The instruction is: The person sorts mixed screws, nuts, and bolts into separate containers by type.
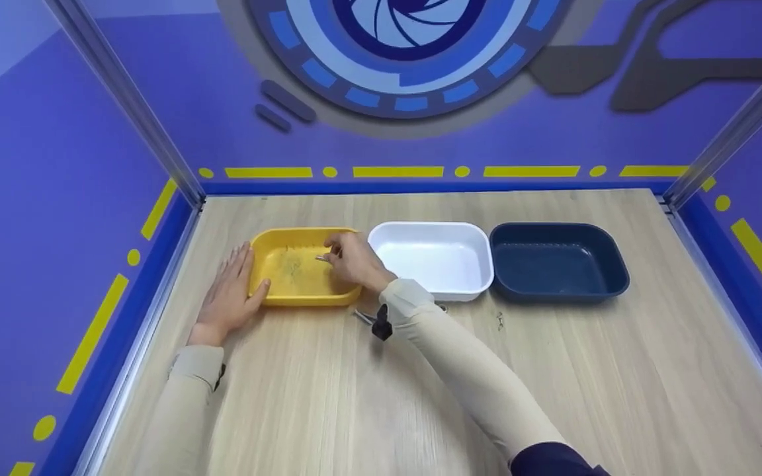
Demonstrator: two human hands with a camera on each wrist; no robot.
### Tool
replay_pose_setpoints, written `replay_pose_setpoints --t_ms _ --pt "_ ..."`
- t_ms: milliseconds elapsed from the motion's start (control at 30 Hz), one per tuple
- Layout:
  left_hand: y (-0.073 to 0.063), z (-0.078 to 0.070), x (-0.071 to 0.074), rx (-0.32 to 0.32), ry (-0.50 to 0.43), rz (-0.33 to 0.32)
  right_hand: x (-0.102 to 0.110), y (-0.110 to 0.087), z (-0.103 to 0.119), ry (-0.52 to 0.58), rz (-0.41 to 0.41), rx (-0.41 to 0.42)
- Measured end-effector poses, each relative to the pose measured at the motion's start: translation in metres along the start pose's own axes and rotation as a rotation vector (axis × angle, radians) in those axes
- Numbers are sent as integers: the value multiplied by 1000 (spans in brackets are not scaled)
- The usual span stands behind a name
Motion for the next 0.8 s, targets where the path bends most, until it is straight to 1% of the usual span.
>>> replay_pose_setpoints --t_ms 133,400,633,800 --pt "0 0 0 1 -4 -8 3 -2 2 -2 13 0" --pt "-1 0 2 10 -13 -3 10 -10 10 -13 14 56" --pt "-2 0 -1 19 -12 14 17 -23 16 10 9 84" --pt "-2 0 -1 24 -10 24 24 -33 20 6 -1 137"
Point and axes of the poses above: each hand's wrist, its own y-axis towards the middle knuckle, its own x-axis out of the back of the hand, z = x × y, the point moved 5 cm from there along y, towards the middle knuckle, and after that the axes turned 9 degrees about x, right-handed, at the moved point
